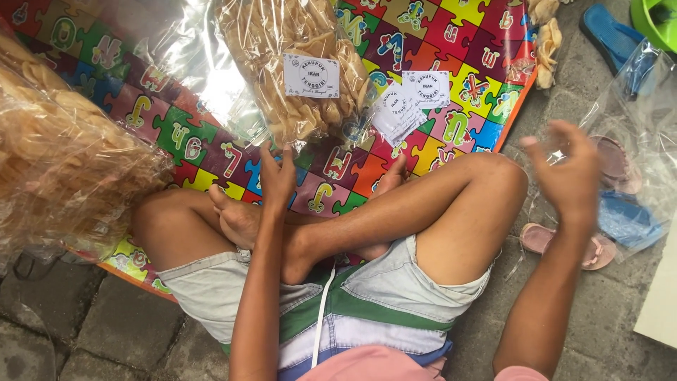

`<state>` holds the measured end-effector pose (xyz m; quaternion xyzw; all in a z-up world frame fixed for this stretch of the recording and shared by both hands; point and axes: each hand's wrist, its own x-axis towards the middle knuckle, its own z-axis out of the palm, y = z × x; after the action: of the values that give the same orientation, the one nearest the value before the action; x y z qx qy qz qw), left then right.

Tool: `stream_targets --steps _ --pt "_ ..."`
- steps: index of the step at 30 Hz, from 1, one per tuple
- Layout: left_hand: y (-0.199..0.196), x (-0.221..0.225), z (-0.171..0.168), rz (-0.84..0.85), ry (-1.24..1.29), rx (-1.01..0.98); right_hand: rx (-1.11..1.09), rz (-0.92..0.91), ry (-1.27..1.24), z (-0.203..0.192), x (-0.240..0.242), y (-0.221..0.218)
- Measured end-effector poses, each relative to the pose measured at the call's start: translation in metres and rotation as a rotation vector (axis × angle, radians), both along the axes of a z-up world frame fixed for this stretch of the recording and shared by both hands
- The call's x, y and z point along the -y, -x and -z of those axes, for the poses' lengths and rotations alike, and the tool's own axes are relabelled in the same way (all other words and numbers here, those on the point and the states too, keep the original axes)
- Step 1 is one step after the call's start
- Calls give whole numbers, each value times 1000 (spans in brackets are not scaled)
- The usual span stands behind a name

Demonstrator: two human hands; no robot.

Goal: The person sits on a colorful mat and packs round, light-brown snacks into clear plastic bags. They place a small white label on each bag, fold the top, and set the finished package aside. The process is repeated for multiple bags.

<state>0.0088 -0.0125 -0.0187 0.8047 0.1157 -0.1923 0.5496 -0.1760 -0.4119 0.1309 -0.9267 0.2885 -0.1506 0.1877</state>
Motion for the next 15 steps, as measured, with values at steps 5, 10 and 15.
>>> stream_targets --steps 5,10,15 --pt "9 -1 -18 29 59 106 -124 -170 -44 88 11 -14" --pt "4 -1 -5 15 -4 16 41 -119 -478 55 11 -18" --pt "6 -2 -21 10 23 -20 299 244 -318 104 66 -8"
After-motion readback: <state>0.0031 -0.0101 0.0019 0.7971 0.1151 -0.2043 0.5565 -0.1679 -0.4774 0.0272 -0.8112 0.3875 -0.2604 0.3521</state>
